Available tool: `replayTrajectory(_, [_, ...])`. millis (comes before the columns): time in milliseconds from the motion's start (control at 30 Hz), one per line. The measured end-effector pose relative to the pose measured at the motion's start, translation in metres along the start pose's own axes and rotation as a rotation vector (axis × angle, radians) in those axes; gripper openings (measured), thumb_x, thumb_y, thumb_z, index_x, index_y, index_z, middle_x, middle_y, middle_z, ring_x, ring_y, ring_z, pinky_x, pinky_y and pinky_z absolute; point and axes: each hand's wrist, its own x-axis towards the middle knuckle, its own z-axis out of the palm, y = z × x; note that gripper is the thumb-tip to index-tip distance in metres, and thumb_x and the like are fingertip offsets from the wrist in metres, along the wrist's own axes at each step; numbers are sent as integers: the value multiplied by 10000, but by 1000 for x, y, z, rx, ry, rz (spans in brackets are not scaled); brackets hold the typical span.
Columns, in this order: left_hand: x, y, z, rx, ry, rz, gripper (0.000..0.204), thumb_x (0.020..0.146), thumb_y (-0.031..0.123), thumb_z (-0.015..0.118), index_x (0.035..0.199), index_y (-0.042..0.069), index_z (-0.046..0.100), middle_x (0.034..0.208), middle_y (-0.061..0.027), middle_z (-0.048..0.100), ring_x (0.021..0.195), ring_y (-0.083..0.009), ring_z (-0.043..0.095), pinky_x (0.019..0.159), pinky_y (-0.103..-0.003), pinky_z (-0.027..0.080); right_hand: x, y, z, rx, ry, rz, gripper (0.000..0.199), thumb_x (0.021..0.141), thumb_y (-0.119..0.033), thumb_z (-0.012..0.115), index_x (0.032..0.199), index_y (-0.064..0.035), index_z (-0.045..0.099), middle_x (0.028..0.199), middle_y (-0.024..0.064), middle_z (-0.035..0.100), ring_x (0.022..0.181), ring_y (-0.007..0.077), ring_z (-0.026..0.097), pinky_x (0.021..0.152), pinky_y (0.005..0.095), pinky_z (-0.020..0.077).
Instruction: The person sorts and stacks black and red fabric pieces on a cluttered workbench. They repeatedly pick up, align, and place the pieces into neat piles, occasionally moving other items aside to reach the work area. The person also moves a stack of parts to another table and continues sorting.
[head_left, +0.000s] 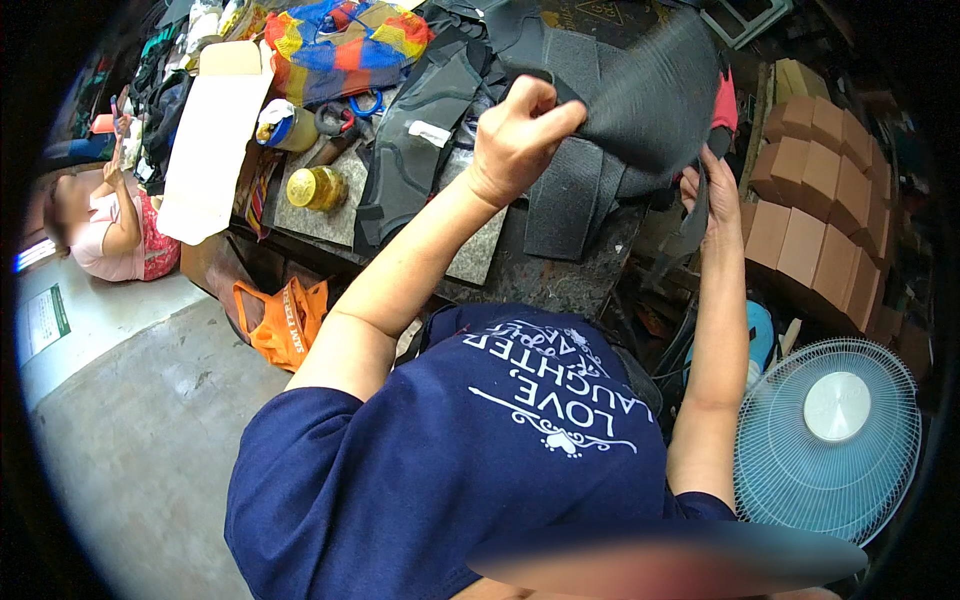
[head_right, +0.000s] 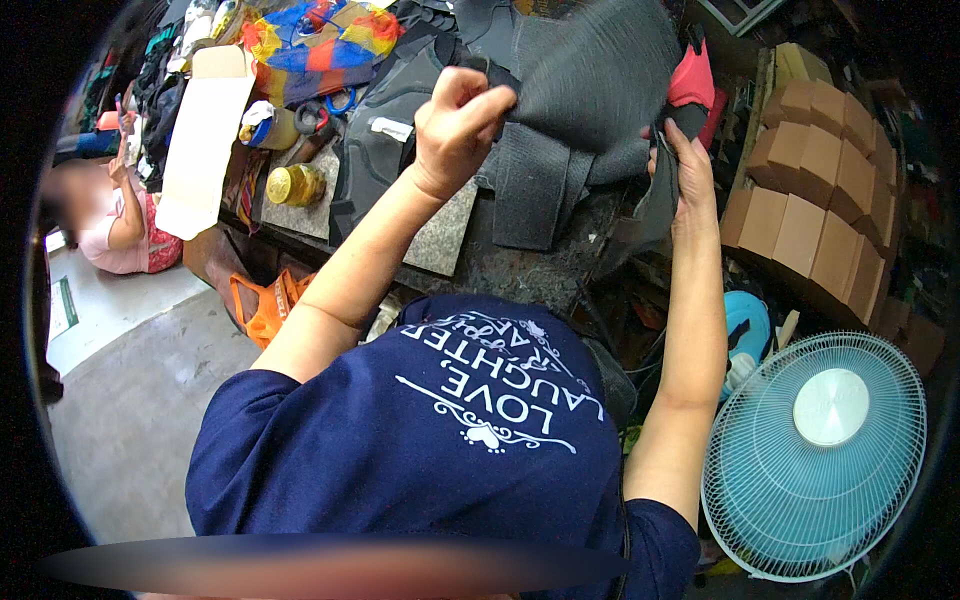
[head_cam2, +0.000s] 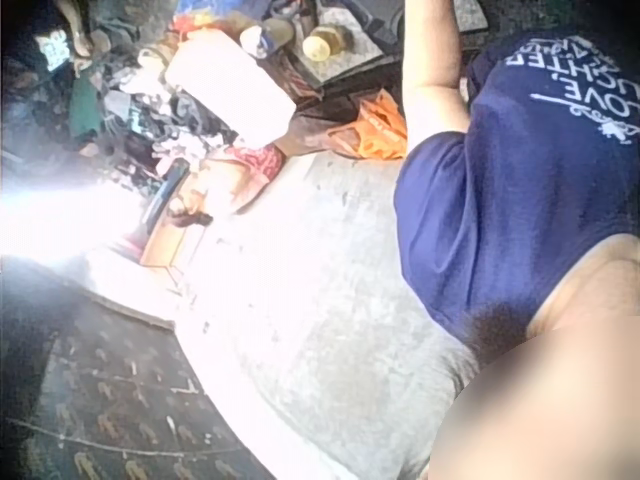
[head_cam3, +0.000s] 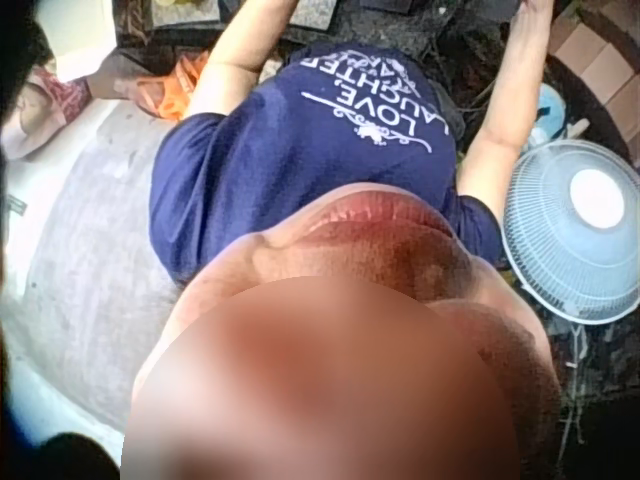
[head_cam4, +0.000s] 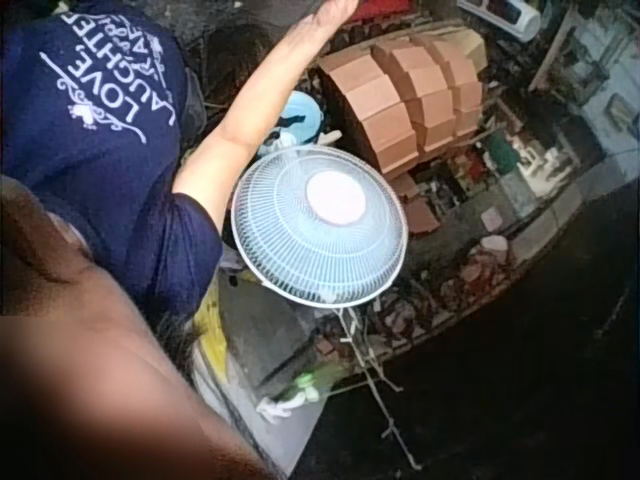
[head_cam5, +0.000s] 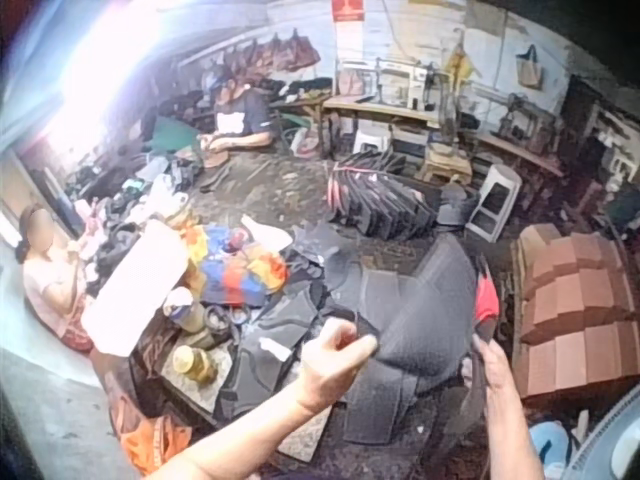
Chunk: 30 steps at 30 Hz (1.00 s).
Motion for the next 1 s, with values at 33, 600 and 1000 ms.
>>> replayTrajectory(33, [-7,2,1,-89,5,-46,284,682,-44,630,913,120,647,792,-68,504,622,-214,583,564,-295,503,0,3,5,-30,142,-46,348,918,-256,611,1139,7,560,790,58,661,443,57,544,409,144,410])
replayTrajectory(600, [-25,-27,-13,-488,-151,-512,473,863,28,616,1320,96,518,1099,-100,667,943,-198,659,846,-286,514,28,25,63,-586,238,-265,320,927,-298,601,1091,-24,591,977,37,652,848,142,613,762,293,488])
replayTrajectory(1000, [-6,16,-4,-968,32,-832,298,957,178,554,1171,-28,580,1041,-48,641,968,-101,559,887,-240,429,23,27,116,-805,130,-504,313,901,-316,651,983,-19,601,860,64,663,753,133,590,700,298,480])
